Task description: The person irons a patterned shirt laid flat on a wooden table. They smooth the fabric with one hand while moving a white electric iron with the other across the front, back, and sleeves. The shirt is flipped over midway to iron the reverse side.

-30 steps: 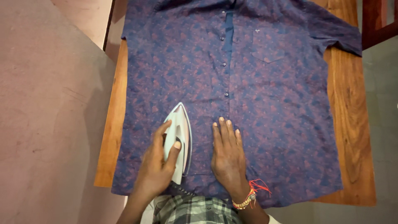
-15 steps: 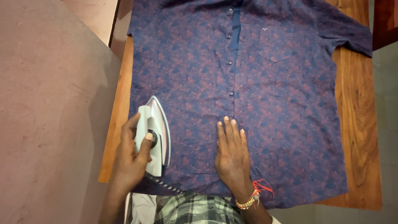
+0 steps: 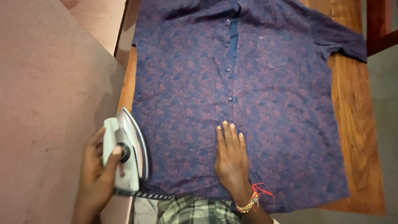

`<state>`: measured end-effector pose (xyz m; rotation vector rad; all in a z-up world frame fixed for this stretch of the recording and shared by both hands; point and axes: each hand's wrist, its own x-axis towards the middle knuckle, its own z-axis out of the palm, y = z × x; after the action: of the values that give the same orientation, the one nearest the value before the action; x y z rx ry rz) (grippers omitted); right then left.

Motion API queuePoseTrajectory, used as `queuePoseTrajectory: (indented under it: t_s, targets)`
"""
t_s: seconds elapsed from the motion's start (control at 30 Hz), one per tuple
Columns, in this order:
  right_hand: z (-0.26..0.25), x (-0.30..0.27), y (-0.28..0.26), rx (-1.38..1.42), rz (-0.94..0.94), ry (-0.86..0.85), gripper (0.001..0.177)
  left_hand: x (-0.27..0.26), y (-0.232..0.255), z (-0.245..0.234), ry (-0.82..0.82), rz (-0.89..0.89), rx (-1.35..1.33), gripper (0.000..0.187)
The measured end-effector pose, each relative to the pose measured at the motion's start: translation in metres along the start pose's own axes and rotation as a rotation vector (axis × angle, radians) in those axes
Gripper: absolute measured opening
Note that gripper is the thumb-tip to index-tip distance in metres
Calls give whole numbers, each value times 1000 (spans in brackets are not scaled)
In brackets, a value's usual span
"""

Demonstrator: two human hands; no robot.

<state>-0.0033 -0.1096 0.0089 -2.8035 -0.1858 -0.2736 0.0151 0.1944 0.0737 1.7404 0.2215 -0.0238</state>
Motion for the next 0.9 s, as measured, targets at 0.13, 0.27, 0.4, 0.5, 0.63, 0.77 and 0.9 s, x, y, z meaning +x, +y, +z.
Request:
queuePoseTrajectory:
  t_s: [0.13, 0.27, 0.4, 0.5, 0.63, 0.77, 0.9]
  targets:
    - [0, 0, 0, 1, -18, 20, 52, -31, 35, -26, -5, 28, 17, 64]
    - [2, 0, 1, -4, -22, 22, 53, -44, 75, -44, -148, 134, 44, 66]
    - [4, -2, 2, 27, -15, 43, 50, -26, 116, -14, -471, 135, -83, 78]
    - [6, -4, 5, 139, 11, 77, 49, -4, 125, 44, -460, -10, -137, 64]
    - [9, -5, 8, 286, 79, 153, 53, 57, 104, 120, -593, -57, -308, 62]
    - [5, -3, 4, 177, 46, 118, 47, 99, 61, 158, -541, -18, -249, 61]
    - [1, 0, 1, 113, 7, 100, 45, 129, 19, 170, -501, -47, -240, 59]
